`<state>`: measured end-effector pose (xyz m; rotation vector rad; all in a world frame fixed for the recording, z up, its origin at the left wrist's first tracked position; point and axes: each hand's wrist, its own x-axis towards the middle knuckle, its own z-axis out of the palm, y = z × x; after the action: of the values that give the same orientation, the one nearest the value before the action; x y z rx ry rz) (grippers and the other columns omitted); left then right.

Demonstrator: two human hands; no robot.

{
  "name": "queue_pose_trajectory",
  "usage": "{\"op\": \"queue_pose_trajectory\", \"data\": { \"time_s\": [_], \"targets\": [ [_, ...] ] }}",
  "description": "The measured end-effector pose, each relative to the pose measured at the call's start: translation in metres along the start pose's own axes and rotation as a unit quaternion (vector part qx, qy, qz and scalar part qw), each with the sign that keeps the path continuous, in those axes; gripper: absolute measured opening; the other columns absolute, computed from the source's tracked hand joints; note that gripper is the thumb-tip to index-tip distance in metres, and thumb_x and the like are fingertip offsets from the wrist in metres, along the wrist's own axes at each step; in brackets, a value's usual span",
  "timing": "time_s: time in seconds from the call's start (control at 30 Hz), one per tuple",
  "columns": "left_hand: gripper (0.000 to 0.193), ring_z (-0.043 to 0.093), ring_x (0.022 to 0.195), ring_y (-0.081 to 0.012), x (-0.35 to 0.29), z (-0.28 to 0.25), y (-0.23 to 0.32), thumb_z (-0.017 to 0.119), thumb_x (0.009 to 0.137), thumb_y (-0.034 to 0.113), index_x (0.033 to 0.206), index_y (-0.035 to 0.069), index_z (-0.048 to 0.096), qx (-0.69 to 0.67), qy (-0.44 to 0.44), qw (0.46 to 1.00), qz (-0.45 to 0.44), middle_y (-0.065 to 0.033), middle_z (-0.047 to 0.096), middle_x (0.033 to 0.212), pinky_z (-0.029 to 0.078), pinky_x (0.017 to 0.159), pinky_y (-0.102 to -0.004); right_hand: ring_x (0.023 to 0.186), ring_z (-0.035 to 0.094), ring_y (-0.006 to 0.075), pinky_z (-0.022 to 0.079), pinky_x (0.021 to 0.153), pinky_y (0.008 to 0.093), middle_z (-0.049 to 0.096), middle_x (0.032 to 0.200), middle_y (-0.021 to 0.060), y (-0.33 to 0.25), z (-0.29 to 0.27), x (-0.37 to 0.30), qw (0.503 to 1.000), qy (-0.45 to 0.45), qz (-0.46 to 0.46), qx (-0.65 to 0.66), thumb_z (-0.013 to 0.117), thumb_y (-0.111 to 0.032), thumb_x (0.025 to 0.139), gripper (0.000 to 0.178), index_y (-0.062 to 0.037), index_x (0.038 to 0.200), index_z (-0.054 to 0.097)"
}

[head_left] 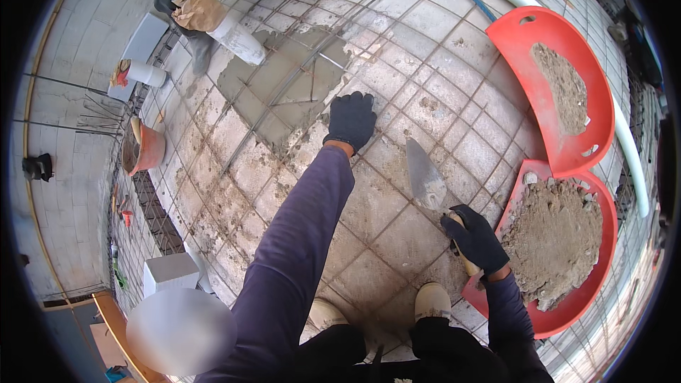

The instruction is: The person scoops cement from a red basin using a trowel and applies it into the gaps between floor tiles. They spread and smooth the cement over the tiled surface, occasionally scraping excess material back into the basin. Another worker in a neon shirt is visible nearby performing similar work.

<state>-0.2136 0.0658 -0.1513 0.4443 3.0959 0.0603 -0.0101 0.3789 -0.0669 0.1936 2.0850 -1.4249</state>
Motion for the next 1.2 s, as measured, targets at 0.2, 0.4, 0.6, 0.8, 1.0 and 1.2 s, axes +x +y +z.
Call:
{"op": "queue_pose_trajectory", "data": {
  "time_s": [0.2, 0.4, 0.6, 0.8, 1.0, 1.2],
  "targets": [
    [0.032, 0.069, 0.099, -0.0355, 0.028, 0.035, -0.006, 0.062, 0.095, 0.028, 0.121, 0.010, 0.069, -0.054, -0.018, 0.998, -0.021, -0.0165, 0.069, 0.112, 0.054, 0.088, -0.0484, 0.066, 0.068, 0.0152, 0.054, 0.063, 0.0352, 0.068, 0.085, 0.0116, 0.007, -0.019, -0.015, 0.998, 0.043, 0.041, -0.010, 0.073, -0.029, 0.100, 0.036, -0.0018, 0.121, 0.064],
    [0.019, 0.068, 0.096, -0.0361, 0.022, 0.048, -0.002, 0.059, 0.094, 0.021, 0.100, 0.008, 0.072, -0.122, 0.046, 0.991, -0.024, -0.0173, 0.069, 0.099, 0.054, 0.086, -0.0493, 0.065, 0.067, 0.0151, 0.054, 0.061, 0.0345, 0.068, 0.084, 0.0106, 0.016, -0.022, -0.026, 0.998, 0.062, 0.016, 0.000, 0.073, -0.028, 0.100, 0.034, -0.0014, 0.120, 0.064],
    [0.024, 0.069, 0.101, -0.0382, 0.024, -0.001, 0.084, 0.066, 0.095, 0.023, 0.104, 0.003, 0.076, -0.382, 0.318, 0.838, -0.224, -0.0192, 0.073, 0.107, 0.054, 0.092, -0.0468, 0.063, 0.064, 0.0140, 0.052, 0.059, 0.0324, 0.064, 0.083, 0.0065, 0.022, -0.013, -0.039, 0.997, 0.036, 0.056, 0.041, 0.072, -0.025, 0.099, 0.031, -0.0012, 0.117, 0.064],
    [0.118, 0.028, 0.149, -0.0588, 0.046, -0.115, 0.216, 0.082, 0.083, 0.049, 0.166, 0.000, 0.013, -0.396, 0.158, 0.904, 0.023, -0.0395, 0.024, 0.162, 0.024, 0.124, -0.0626, 0.074, 0.064, 0.0142, 0.051, 0.066, 0.0309, 0.063, 0.090, 0.0071, 0.032, -0.004, -0.043, 0.997, 0.022, 0.041, 0.055, 0.065, -0.022, 0.100, 0.026, -0.0011, 0.115, 0.064],
    [0.065, 0.058, 0.115, -0.0395, -0.140, -0.103, 0.113, 0.067, 0.097, 0.052, 0.134, -0.002, 0.062, -0.247, 0.121, 0.944, 0.180, -0.0193, 0.062, 0.121, 0.045, 0.106, -0.0511, 0.070, 0.062, 0.0173, 0.053, 0.062, 0.0325, 0.061, 0.094, 0.0073, 0.045, 0.013, -0.046, 0.983, -0.026, 0.032, 0.179, 0.063, -0.022, 0.098, 0.032, -0.0042, 0.124, 0.058],
    [0.068, 0.069, 0.117, -0.0370, -0.438, -0.154, 0.028, 0.060, 0.103, 0.056, 0.148, 0.004, 0.056, -0.304, -0.359, 0.846, -0.250, -0.0208, 0.069, 0.132, 0.053, 0.104, -0.0445, 0.067, 0.063, 0.0176, 0.055, 0.053, 0.0343, 0.061, 0.091, 0.0068, 0.041, 0.055, -0.039, 0.892, -0.099, 0.081, 0.434, 0.061, -0.021, 0.098, 0.039, -0.0126, 0.135, 0.051]
  ]
}}
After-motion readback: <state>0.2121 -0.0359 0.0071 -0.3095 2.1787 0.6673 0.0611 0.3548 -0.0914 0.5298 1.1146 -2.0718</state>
